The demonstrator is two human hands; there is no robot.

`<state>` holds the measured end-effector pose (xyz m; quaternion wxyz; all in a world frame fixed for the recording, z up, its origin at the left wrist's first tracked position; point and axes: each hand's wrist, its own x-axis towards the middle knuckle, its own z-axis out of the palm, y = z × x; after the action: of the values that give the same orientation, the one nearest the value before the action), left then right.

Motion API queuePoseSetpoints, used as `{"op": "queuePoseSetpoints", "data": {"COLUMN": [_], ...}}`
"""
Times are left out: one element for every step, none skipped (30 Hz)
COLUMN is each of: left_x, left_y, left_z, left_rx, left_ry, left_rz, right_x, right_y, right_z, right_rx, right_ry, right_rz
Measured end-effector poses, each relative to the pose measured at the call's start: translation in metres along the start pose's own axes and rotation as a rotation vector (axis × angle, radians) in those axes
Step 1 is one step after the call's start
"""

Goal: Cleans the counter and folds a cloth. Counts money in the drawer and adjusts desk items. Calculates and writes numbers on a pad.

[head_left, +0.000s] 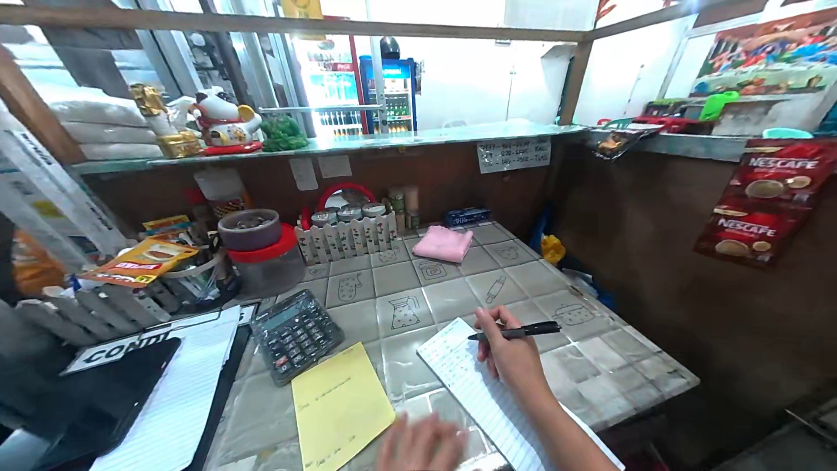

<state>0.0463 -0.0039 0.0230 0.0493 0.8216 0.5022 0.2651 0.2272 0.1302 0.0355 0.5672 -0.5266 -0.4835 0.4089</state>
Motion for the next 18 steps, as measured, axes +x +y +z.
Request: {"op": "queuePoseSetpoints", "data": {"left_x": [0.018, 0.038, 0.057, 0.076, 0.092, 0.107, 0.118, 0.126, 0.133, 0.139, 0.144, 0.148, 0.15, 0.152, 0.153, 0.152, 0.151, 0.15], "left_y": [-0.013, -0.027, -0.042, -0.054, -0.06, -0.063, -0.063, -0.061, -0.059, -0.057, -0.057, -0.059, -0.065, -0.071, -0.079, -0.087, -0.096, -0.104], "left_z": [-0.009, -0.015, -0.017, -0.018, -0.02, -0.021, -0.022, -0.022, -0.022, -0.023, -0.024, -0.023, -0.021, -0.018, -0.015, -0.012, -0.009, -0.007], "left_rx": [0.035, 0.085, 0.129, 0.15, 0.141, 0.127, 0.118, 0.114, 0.111, 0.095, 0.061, 0.007, -0.069, -0.161, -0.263, -0.367, -0.466, -0.558], "left_ry": [0.027, 0.062, 0.085, 0.057, -0.026, -0.124, -0.219, -0.294, -0.345, -0.385, -0.418, -0.433, -0.434, -0.422, -0.406, -0.38, -0.352, -0.326], "left_rz": [-0.021, -0.048, -0.078, -0.123, -0.182, -0.234, -0.278, -0.312, -0.335, -0.357, -0.378, -0.393, -0.403, -0.41, -0.411, -0.405, -0.392, -0.377], "right_x": [0.0, -0.001, -0.001, 0.0, 0.002, 0.004, 0.004, 0.005, 0.005, 0.006, 0.007, 0.007, 0.007, 0.007, 0.008, 0.01, 0.012, 0.015], "right_y": [-0.001, -0.002, -0.002, -0.002, -0.001, -0.001, 0.0, 0.001, 0.002, 0.002, 0.002, 0.003, 0.005, 0.006, 0.007, 0.008, 0.007, 0.004], "right_z": [-0.001, -0.001, -0.001, 0.0, 0.0, 0.0, 0.0, 0.0, -0.002, -0.003, -0.004, -0.004, -0.004, -0.005, -0.006, -0.007, -0.008, -0.011], "right_rx": [0.008, 0.01, 0.009, 0.006, -0.003, -0.006, 0.01, 0.035, 0.057, 0.076, 0.093, 0.111, 0.133, 0.156, 0.172, 0.186, 0.188, 0.183], "right_ry": [-0.002, -0.004, -0.002, 0.003, 0.01, 0.024, 0.041, 0.05, 0.055, 0.062, 0.072, 0.08, 0.085, 0.084, 0.071, 0.055, 0.029, -0.007], "right_rz": [0.008, 0.021, 0.022, 0.008, -0.012, -0.024, -0.029, -0.031, -0.032, -0.033, -0.037, -0.039, -0.042, -0.04, -0.032, -0.02, 0.012, 0.055]}}
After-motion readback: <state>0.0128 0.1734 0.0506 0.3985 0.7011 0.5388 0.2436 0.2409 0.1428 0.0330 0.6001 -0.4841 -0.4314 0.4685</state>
